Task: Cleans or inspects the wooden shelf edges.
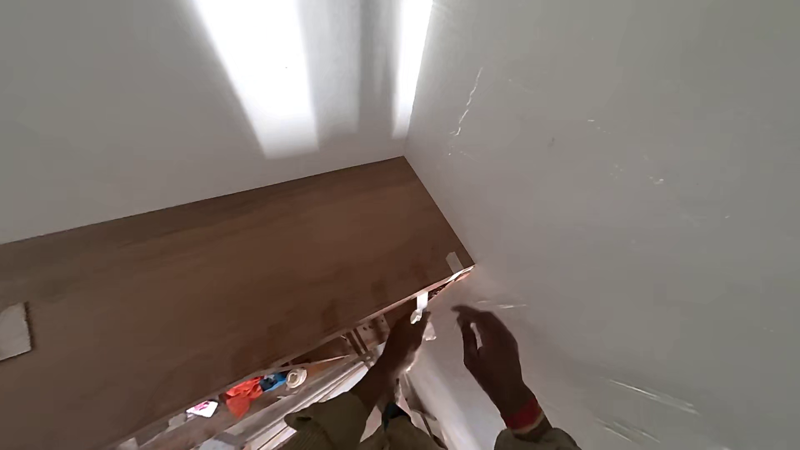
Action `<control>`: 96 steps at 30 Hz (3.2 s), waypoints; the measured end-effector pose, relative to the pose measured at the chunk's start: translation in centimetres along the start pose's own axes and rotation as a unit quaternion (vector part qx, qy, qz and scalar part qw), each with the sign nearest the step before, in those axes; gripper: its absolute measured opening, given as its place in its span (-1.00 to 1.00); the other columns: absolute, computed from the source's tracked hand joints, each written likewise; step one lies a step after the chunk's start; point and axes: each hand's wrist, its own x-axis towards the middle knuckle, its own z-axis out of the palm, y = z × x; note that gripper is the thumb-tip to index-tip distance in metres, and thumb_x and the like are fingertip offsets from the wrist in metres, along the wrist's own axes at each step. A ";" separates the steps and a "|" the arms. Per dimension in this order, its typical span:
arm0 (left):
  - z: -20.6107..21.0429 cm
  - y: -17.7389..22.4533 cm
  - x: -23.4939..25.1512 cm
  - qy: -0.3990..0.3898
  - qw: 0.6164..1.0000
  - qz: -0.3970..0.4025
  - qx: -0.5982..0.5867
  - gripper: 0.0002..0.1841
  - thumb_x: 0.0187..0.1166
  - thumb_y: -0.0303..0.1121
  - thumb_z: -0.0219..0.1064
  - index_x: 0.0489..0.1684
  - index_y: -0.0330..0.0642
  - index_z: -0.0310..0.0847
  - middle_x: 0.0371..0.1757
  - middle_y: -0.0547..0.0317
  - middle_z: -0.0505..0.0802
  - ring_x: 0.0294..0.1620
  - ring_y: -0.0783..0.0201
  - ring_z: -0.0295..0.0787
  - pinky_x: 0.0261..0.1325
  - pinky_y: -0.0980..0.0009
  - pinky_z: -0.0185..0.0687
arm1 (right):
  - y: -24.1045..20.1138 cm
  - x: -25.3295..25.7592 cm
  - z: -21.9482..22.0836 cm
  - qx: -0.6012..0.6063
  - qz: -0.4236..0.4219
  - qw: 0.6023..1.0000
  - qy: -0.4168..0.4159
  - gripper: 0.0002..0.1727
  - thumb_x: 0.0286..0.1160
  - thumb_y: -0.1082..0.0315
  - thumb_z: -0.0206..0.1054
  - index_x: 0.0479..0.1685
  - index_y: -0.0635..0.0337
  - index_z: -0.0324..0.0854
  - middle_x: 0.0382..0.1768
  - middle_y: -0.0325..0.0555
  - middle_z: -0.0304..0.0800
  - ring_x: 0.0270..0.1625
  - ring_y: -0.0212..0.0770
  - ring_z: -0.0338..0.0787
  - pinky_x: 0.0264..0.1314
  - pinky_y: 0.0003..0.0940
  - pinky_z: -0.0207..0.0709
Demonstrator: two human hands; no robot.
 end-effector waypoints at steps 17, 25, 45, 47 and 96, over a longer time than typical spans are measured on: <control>-5.1 -11.7 -3.4 -0.019 0.986 -0.123 0.114 -0.45 0.82 -0.12 0.11 0.66 -0.30 0.36 0.47 -0.29 0.67 0.50 -0.12 0.62 0.61 -0.05 0.40 | -2.6 10.5 0.9 -0.240 -0.012 0.970 0.020 -0.63 0.57 0.47 0.28 0.34 0.24 0.69 -0.32 0.15 0.83 -0.32 0.21 0.84 -0.44 0.06 0.62; -7.7 -17.3 -10.9 -0.005 0.985 -0.171 0.007 -0.49 0.75 -0.01 0.17 0.35 -0.29 0.60 0.09 -0.14 0.82 0.06 0.03 0.79 0.22 -0.02 0.66 | -2.6 11.1 0.1 -0.240 -0.013 0.969 -0.050 -0.44 0.63 0.37 0.32 0.65 0.18 0.43 -0.17 0.20 0.88 -0.24 0.29 0.88 -0.30 0.24 0.68; -11.3 -19.6 -15.3 0.107 0.965 -0.213 -0.105 -0.61 0.80 -0.12 0.17 0.09 -0.36 0.62 -0.38 0.05 0.72 -0.57 0.28 0.56 -0.46 0.29 0.57 | -2.5 12.1 -1.0 -0.251 -0.050 0.958 -0.129 -0.34 0.65 0.42 0.25 0.79 0.04 0.28 -0.08 0.21 0.83 -0.09 0.26 0.86 -0.10 0.17 0.70; -11.3 -19.3 -15.0 0.108 0.966 -0.207 -0.106 -0.62 0.80 -0.12 0.17 0.09 -0.34 0.62 -0.37 0.06 0.73 -0.56 0.29 0.57 -0.45 0.31 0.57 | -2.1 11.8 -0.6 -0.236 -0.052 0.965 -0.099 -0.35 0.64 0.44 0.25 0.77 0.08 0.31 -0.10 0.22 0.84 -0.07 0.26 0.86 -0.10 0.16 0.70; -14.4 -22.9 -18.7 0.175 0.945 -0.240 -0.138 -0.57 0.79 -0.12 0.15 0.16 -0.43 0.57 -0.33 0.03 0.71 -0.54 0.28 0.58 -0.40 0.25 0.61 | -2.8 10.4 -3.0 -0.205 -0.061 0.962 -0.170 -0.47 0.52 0.62 0.23 0.54 0.29 0.53 0.36 0.26 0.70 0.37 0.26 0.71 0.38 0.10 0.57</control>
